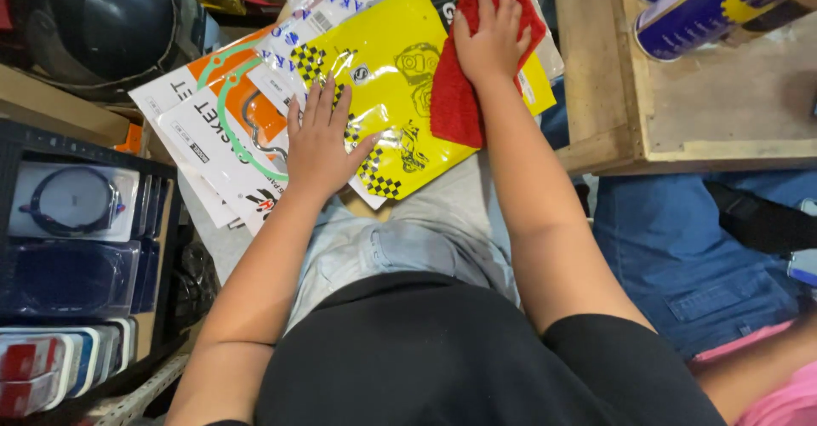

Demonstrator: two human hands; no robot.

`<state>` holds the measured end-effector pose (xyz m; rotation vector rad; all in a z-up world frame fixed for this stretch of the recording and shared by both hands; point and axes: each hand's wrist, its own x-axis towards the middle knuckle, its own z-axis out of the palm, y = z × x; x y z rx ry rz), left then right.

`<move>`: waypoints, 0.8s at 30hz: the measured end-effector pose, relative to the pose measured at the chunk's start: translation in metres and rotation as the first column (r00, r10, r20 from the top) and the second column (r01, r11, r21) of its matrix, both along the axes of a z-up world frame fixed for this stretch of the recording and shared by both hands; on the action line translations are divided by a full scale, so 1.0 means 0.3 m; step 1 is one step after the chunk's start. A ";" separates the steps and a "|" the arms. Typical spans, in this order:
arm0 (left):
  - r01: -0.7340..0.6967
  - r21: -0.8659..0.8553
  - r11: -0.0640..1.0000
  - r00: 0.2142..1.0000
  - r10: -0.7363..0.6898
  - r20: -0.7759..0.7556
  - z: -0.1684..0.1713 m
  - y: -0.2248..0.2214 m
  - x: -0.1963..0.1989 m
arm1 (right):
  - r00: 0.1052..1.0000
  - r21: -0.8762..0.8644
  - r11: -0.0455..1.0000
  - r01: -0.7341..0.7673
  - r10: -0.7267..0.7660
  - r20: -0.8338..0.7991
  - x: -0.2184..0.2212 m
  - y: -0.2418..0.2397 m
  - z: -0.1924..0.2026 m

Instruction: The recorder is cleaning and wiping down various motorcycle gasket kits using a red cloth.

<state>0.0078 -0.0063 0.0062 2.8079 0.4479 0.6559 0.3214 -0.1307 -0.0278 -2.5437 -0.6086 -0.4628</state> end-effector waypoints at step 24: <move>0.000 0.041 0.999 1.000 0.001 -0.004 -0.023 0.007 -0.006 | 0.872 -0.016 0.876 -0.481 0.480 0.099 -0.303 0.269 0.065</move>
